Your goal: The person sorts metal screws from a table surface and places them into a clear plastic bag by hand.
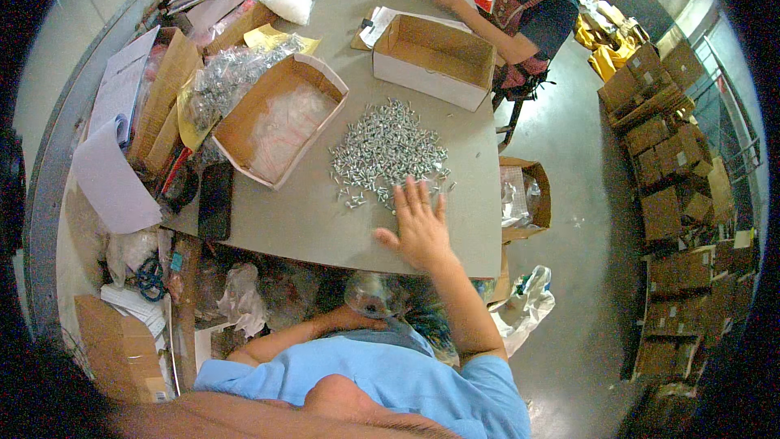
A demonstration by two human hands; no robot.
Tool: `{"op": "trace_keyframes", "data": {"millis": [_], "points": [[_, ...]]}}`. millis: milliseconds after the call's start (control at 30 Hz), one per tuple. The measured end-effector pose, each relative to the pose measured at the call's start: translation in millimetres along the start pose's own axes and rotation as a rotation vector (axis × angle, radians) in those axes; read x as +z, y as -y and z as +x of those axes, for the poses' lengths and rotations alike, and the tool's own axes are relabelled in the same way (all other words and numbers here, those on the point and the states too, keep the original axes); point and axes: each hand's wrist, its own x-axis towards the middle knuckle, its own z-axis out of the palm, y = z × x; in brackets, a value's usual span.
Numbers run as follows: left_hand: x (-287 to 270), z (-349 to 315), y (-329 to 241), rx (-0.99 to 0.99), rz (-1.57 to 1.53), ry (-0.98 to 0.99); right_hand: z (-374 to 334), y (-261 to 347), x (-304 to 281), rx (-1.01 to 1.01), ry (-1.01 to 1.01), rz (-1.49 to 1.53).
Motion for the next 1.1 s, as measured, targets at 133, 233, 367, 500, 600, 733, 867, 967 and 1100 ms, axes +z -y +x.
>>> {"op": "trace_keyframes", "data": {"millis": [133, 233, 367, 500, 600, 733, 867, 967, 1100], "points": [[0.1, -2.4, -15.4, -0.02, -0.136, 0.055, -28.7, 19.0, 2.5, -0.11, 0.036, 0.044], [0.6, -1.4, -9.8, -0.076, -0.109, 0.062, -48.8, 21.8, 4.3, -0.141, 0.039, 0.006], [-8.7, -4.5, -35.5, -0.149, -0.096, 0.112, -67.7, 11.5, 2.5, -0.102, -0.016, 0.156], [-6.5, -3.5, -23.5, -0.124, -0.09, 0.11, -73.4, -0.8, 2.2, -0.008, -0.259, 0.528], [-1.5, 0.0, -10.1, -0.07, -0.084, 0.08, -66.5, -6.0, 2.4, 0.077, -0.34, 0.462], [2.7, 1.4, -3.2, -0.074, -0.087, 0.028, -50.8, 2.2, -3.5, 0.039, -0.262, 0.36], [10.2, 6.7, 11.7, -0.132, -0.144, 0.025, -47.3, 5.8, 0.3, -0.044, -0.252, 0.434], [10.6, 3.3, 4.8, -0.179, -0.12, -0.001, -52.1, -0.7, -0.6, -0.042, -0.25, 0.501], [16.0, 9.0, 29.1, -0.104, -0.07, 0.002, -52.8, -5.2, -5.5, 0.017, -0.248, 0.657]]}}
